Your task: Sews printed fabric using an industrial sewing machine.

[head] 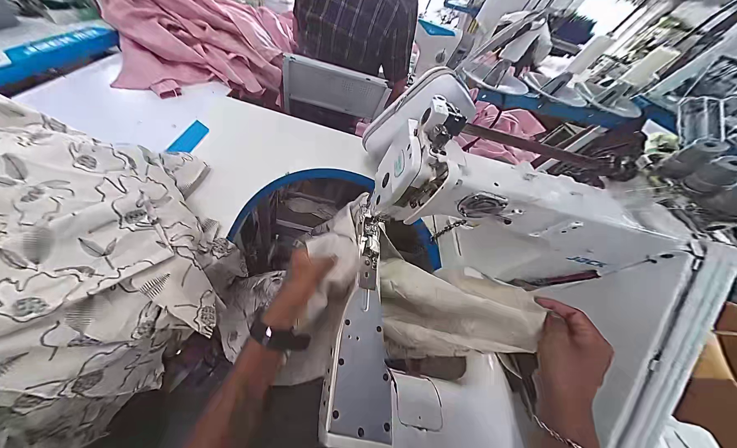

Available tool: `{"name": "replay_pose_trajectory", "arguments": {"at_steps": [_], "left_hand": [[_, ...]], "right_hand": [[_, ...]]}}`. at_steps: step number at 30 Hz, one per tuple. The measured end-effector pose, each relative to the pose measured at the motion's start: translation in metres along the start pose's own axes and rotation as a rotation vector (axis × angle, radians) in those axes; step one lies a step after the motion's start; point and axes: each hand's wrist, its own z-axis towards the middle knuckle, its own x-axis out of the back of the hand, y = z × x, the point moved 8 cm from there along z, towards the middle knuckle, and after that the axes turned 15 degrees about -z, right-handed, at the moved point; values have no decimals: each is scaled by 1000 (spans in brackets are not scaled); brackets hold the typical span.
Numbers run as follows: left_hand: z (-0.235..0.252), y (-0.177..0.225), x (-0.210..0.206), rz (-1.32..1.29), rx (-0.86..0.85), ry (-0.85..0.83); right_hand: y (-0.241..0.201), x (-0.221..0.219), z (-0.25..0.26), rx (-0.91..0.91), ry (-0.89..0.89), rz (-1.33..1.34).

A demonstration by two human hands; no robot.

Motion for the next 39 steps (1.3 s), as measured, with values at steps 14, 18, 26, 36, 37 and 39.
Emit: {"name": "replay_pose_trajectory", "arguments": {"at_steps": [14, 18, 26, 36, 37, 39], "left_hand": [[-148, 9, 21, 945, -197, -714], [-99, 20, -48, 754, -370, -691], [-4, -43, -73, 795, -41, -329], [-24, -24, -78, 949, -579, -297], [-28, -25, -83, 982, -611, -287], [-30, -30, -89, 1005, -591, -307]], "right_hand": [[-162, -126, -93, 1059, -212, -272], [-168, -130, -100, 1002, -268, -140], [-67, -96, 21, 267, -490, -434], [-134, -129, -61, 594, -525, 343], [-132, -132, -62, 588, -561, 349], [-132, -135, -64, 620, -599, 342]]}}
